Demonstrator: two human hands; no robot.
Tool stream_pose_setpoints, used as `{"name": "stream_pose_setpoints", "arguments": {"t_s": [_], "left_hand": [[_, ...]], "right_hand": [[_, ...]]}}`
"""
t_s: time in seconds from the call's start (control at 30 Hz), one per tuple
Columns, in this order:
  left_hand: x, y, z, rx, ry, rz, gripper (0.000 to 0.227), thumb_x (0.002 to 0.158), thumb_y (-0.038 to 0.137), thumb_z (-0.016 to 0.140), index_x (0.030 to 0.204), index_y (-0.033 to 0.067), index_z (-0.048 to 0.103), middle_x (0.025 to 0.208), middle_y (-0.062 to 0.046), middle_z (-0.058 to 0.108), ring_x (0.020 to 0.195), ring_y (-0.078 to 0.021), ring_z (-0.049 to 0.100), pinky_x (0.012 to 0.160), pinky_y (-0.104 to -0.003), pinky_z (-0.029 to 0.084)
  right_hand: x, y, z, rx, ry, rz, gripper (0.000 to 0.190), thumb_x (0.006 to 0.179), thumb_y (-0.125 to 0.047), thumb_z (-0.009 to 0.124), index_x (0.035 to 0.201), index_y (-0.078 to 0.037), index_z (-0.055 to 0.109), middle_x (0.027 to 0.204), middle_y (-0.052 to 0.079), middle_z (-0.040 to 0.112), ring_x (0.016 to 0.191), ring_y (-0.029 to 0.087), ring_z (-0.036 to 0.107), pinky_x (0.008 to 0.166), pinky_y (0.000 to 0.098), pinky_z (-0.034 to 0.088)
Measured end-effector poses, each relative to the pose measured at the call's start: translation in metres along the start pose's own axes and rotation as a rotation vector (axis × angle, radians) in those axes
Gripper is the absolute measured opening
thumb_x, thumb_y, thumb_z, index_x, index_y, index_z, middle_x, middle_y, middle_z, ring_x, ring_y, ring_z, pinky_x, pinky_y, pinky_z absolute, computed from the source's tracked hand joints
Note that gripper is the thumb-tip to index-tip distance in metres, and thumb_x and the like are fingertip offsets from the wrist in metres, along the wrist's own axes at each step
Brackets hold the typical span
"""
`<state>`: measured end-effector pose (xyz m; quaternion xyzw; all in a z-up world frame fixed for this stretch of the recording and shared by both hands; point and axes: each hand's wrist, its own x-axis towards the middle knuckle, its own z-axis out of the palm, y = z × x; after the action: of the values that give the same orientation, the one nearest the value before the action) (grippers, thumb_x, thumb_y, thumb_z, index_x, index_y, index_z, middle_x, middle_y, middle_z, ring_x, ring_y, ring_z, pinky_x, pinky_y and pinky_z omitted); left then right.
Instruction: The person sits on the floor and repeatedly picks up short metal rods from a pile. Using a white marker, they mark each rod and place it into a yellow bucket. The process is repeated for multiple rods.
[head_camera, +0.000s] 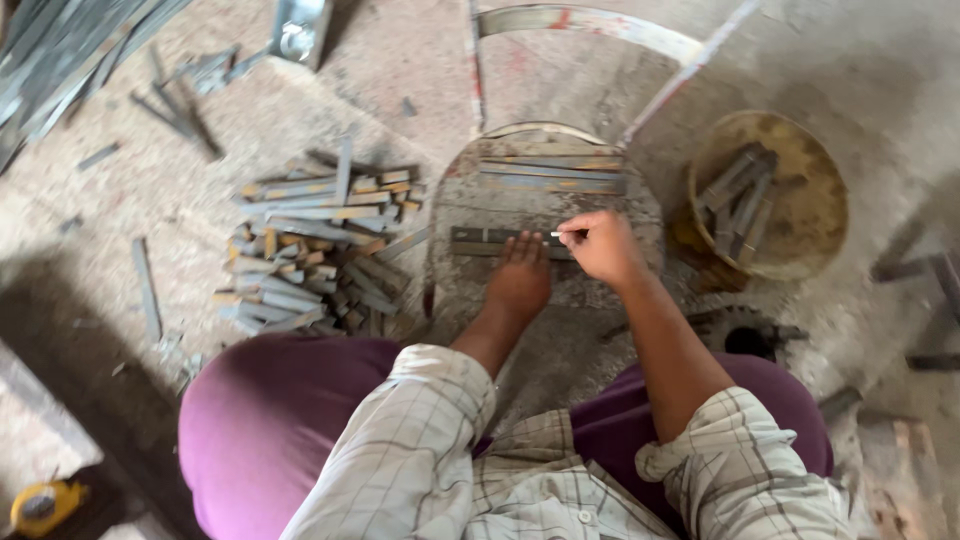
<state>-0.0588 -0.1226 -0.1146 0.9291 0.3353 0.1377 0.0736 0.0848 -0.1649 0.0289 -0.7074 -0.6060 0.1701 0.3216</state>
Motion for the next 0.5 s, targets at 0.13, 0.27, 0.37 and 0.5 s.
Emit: {"name": "stream_pose_setpoints", "arguments": {"t_s": [0.13, 0.27, 0.37, 0.5], "left_hand": [[-0.01, 0.004, -0.021, -0.264, -0.032, -0.103, 0.053, 0.095, 0.032, 0.054, 0.142, 0.0077, 0.057, 0.144, -0.021, 0.059, 0.136, -0.0393, 0.052, 0.115, -0.049, 0.039], [-0.011, 0.007, -0.041, -0.438, -0.119, -0.105, 0.053, 0.089, 0.035, 0.058, 0.137, 0.0113, 0.06, 0.138, -0.02, 0.062, 0.129, -0.0405, 0.056, 0.108, -0.049, 0.045], [-0.012, 0.007, -0.045, -0.432, -0.15, -0.086, 0.052, 0.09, 0.035, 0.058, 0.136, 0.0112, 0.06, 0.138, -0.019, 0.063, 0.128, -0.04, 0.056, 0.108, -0.049, 0.045], [-0.015, 0.007, -0.041, -0.454, -0.15, -0.095, 0.051, 0.09, 0.034, 0.058, 0.135, 0.011, 0.061, 0.137, -0.019, 0.063, 0.127, -0.0394, 0.057, 0.107, -0.049, 0.045]], "right_hand": [[0.007, -0.033, 0.045, 0.01, 0.028, -0.113, 0.011, 0.084, -0.013, 0.079, 0.093, -0.006, 0.079, 0.088, 0.014, 0.077, 0.076, 0.029, 0.076, 0.07, 0.0375, 0.059], [0.017, -0.034, 0.094, -0.123, 0.053, -0.274, 0.007, 0.082, -0.009, 0.076, 0.088, -0.005, 0.079, 0.087, 0.017, 0.075, 0.079, 0.037, 0.072, 0.073, 0.0431, 0.059], [0.025, -0.019, 0.114, -0.211, 0.01, -0.287, 0.007, 0.081, -0.009, 0.074, 0.086, -0.005, 0.078, 0.087, 0.019, 0.074, 0.082, 0.04, 0.071, 0.075, 0.0459, 0.058], [0.023, -0.01, 0.117, -0.184, 0.002, -0.27, 0.007, 0.082, -0.01, 0.074, 0.087, -0.006, 0.078, 0.087, 0.02, 0.073, 0.084, 0.04, 0.07, 0.077, 0.0455, 0.058]]}}
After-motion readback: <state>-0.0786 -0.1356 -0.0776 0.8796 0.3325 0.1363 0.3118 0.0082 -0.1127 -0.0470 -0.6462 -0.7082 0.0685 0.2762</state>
